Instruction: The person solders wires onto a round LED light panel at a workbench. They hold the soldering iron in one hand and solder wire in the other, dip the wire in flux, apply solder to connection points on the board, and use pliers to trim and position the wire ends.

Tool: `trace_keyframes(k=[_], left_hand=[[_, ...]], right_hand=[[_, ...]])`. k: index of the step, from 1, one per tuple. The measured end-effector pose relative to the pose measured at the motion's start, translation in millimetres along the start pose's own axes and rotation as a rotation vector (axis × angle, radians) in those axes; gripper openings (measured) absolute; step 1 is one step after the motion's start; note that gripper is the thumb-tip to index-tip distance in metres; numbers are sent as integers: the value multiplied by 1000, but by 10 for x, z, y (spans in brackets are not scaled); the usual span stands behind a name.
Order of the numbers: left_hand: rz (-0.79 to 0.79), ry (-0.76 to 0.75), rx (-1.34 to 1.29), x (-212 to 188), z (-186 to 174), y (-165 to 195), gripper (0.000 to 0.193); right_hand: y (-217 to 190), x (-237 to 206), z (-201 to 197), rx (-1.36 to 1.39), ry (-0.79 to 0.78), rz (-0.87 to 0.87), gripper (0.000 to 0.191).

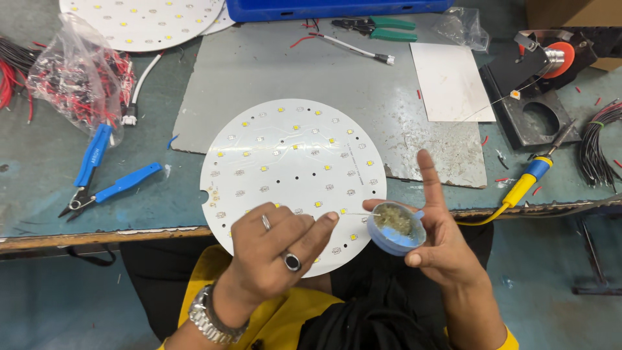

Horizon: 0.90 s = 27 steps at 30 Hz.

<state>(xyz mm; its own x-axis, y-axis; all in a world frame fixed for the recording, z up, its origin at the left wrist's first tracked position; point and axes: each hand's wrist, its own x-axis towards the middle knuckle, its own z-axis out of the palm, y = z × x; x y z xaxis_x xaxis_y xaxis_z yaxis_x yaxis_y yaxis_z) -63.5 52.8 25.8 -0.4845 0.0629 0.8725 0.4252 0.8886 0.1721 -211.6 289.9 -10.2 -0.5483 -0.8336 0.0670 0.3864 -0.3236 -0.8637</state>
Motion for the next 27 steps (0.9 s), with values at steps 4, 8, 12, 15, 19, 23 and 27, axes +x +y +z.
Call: trace_keyframes(k=[4, 8, 12, 15, 19, 23, 27], left_hand=[[118, -33, 6, -48, -24, 35, 31], [225, -33, 38, -59, 30, 33, 25], [262, -50, 38, -71, 28, 22, 20], [257, -55, 23, -81, -2, 1, 22], [204, -26, 59, -102, -29, -2, 18], [-124, 56, -57, -95, -5, -4, 10], [-707, 59, -397, -42, 115, 66, 10]], right_hand=[[32, 20, 53, 76, -46, 111, 150], [23, 30, 84, 125, -73, 116, 150], [35, 51, 89, 218, -65, 116, 146], [49, 59, 66, 253, -58, 114, 144], [13, 61, 13, 242, -43, 107, 144], [0, 85, 31, 1, 16, 7, 142], [90, 77, 172, -404, 102, -115, 140]])
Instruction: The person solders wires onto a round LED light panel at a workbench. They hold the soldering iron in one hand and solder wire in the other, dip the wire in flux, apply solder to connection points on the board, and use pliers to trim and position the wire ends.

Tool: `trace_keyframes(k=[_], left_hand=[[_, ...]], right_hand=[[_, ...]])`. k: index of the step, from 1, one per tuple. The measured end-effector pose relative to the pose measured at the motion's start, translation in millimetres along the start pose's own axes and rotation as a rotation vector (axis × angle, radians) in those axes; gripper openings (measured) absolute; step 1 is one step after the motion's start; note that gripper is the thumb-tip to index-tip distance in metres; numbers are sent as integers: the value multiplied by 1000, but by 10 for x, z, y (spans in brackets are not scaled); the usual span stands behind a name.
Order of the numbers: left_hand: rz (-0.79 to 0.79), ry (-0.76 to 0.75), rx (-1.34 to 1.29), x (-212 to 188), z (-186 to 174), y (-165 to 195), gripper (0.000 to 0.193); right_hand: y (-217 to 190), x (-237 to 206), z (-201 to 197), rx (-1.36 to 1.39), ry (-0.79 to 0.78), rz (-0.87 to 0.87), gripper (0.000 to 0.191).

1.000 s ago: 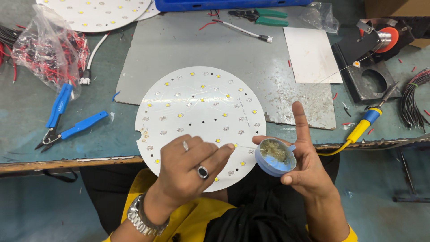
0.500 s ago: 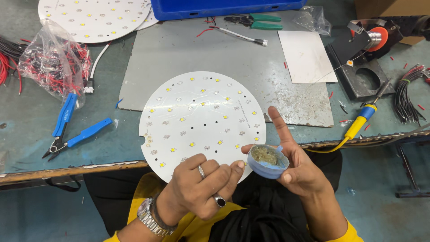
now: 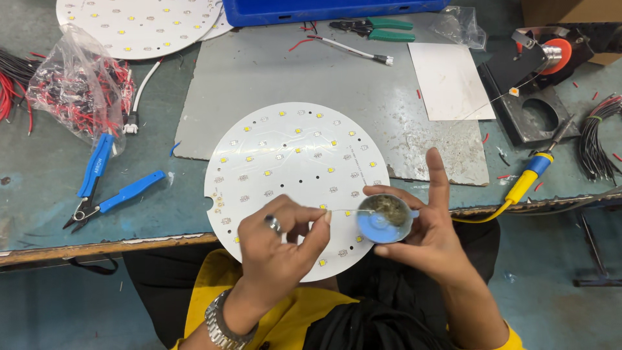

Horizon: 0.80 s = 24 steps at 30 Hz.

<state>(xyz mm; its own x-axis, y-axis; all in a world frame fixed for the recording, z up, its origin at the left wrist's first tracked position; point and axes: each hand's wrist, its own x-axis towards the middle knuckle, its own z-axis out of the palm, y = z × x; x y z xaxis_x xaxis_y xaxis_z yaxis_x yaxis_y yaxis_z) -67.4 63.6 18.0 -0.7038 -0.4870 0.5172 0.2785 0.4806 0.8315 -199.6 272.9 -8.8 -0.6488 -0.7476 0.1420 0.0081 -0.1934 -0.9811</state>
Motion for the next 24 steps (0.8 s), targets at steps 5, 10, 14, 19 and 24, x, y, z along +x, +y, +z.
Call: trace_keyframes(k=[5, 10, 14, 19, 24], left_hand=[[-399, -193, -129, 83, -28, 13, 13], [-531, -389, -174, 230, -72, -26, 13], [-498, -438, -160, 336, -45, -46, 12], [-429, -440, -87, 369, -46, 1, 11], [-360, -421, -29, 368, -90, 13, 11]], right_hand=[[13, -49, 110, -243, -52, -180, 135], [29, -62, 93, -312, -76, -218, 133], [16, -84, 79, -239, -91, -203, 135], [-48, -112, 8, -51, -56, -67, 139], [-60, -125, -93, 25, -71, -54, 143]])
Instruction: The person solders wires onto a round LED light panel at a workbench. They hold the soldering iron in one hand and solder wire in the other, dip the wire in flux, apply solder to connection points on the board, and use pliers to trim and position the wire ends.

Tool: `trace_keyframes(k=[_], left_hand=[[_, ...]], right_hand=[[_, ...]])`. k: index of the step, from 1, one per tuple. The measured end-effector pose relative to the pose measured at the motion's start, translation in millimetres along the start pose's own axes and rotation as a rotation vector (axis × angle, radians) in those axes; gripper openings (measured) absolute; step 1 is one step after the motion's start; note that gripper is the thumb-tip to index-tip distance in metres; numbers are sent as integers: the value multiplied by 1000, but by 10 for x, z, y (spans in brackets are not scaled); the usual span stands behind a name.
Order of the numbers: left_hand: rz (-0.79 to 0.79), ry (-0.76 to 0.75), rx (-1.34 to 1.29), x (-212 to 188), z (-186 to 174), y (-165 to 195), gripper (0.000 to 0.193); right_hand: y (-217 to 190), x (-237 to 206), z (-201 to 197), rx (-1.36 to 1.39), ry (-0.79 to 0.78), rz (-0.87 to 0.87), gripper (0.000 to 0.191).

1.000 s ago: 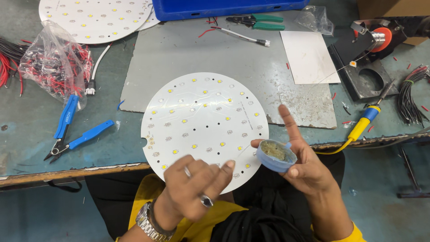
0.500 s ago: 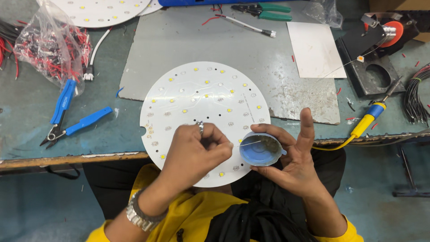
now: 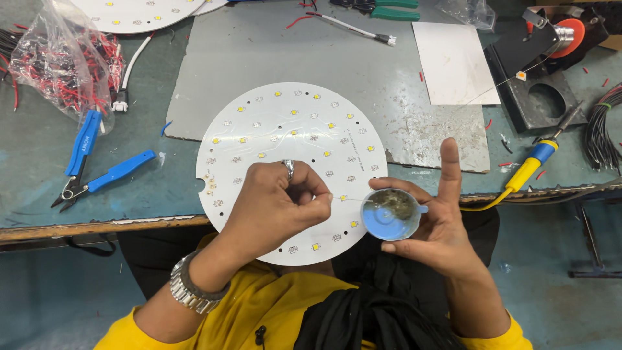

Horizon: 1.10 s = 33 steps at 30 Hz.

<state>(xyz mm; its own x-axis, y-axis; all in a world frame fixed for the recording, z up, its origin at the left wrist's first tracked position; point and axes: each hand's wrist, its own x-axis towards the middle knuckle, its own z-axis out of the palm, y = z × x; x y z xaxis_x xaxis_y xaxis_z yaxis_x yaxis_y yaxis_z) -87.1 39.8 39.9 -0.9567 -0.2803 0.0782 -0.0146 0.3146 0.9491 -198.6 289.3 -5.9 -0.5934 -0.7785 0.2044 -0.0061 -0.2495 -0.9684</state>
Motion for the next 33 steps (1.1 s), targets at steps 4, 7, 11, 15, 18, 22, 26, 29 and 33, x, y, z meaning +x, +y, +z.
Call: trace_keyframes(k=[4, 7, 11, 15, 18, 22, 26, 29, 33], left_hand=[[-41, -4, -35, -15, -37, -37, 10], [-53, -17, -69, -21, -29, -65, 10], [92, 16, -59, -29, 46, -79, 10], [593, 79, 224, -69, 43, -78, 10], [931, 124, 467, -134, 13, -73, 11], [1080, 127, 664, -213, -5, -98, 8], [1051, 224, 647, -263, -76, -203, 9], [851, 350, 649, -327, -191, -328, 14], [528, 453, 602, -443, -429, -532, 15]], right_hand=[[-5, -4, -54, -50, 26, -25, 143], [-9, 6, -44, -97, 43, -6, 142], [-2, 49, 19, -104, -11, 20, 141], [-11, 101, 33, 45, -15, 94, 141], [-4, 129, 11, 198, -20, 142, 140], [17, 125, -30, 304, 2, 175, 138], [-59, 129, -205, 138, 163, 102, 135], [-158, 236, -479, -150, 320, 11, 130], [-189, 536, -924, -587, 405, -11, 124]])
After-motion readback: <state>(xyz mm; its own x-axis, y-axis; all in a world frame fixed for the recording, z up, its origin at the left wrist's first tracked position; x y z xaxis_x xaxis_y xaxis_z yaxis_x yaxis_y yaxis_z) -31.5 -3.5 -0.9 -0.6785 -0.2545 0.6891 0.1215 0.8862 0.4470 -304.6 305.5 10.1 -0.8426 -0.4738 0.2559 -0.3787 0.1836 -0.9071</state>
